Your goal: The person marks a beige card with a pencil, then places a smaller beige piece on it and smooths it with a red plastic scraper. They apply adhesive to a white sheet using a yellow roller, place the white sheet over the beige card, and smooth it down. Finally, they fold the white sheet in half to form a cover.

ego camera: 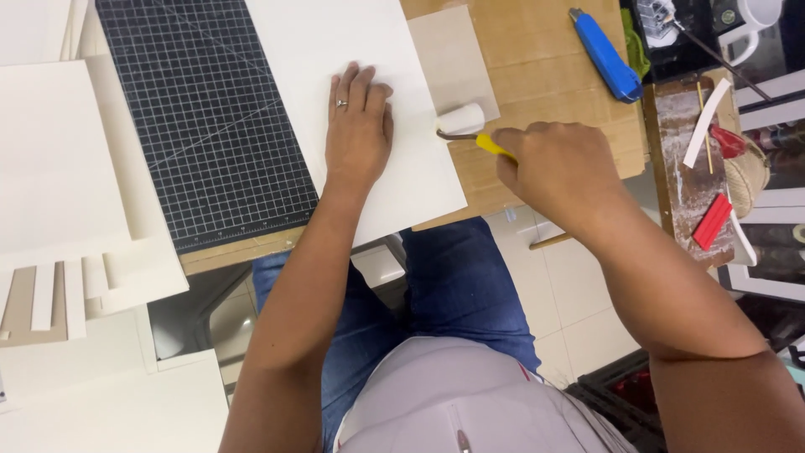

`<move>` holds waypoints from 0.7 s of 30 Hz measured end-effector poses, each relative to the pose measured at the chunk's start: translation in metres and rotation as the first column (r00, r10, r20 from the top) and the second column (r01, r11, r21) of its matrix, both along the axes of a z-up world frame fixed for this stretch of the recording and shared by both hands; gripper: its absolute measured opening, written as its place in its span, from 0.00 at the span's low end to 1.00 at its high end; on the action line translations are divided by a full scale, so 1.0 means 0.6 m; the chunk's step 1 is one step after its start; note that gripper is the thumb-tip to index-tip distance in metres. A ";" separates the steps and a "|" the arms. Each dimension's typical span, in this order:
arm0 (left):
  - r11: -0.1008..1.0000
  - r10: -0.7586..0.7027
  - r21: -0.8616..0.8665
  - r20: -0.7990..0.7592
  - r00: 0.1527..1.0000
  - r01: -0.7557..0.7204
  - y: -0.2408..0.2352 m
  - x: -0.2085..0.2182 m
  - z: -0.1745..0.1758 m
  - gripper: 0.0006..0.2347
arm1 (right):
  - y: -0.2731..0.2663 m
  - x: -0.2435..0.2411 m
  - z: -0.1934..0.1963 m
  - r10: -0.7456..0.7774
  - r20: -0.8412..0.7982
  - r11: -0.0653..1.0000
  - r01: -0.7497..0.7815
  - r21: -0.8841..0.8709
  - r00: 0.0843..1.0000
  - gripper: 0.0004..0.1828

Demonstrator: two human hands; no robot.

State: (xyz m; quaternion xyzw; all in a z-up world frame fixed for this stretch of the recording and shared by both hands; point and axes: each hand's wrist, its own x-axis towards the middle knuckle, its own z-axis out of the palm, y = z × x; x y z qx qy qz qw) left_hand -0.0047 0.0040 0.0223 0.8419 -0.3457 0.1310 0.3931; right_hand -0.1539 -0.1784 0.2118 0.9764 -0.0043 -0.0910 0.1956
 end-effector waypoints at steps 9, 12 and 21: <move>1.000 0.004 -0.009 -0.013 1.000 -0.004 0.003 -0.003 0.000 0.05 | 0.028 0.015 0.001 -0.014 -0.044 0.999 0.016 0.044 0.999 0.13; 1.000 -0.003 -0.006 -0.009 1.000 0.003 0.001 -0.002 -0.002 0.05 | 0.025 0.018 -0.010 -0.026 -0.034 0.999 0.027 0.020 0.999 0.11; 1.000 -0.006 -0.007 -0.009 1.000 0.006 -0.001 0.000 -0.002 0.06 | 0.032 0.060 -0.020 -0.086 -0.087 0.996 0.084 -0.029 0.992 0.11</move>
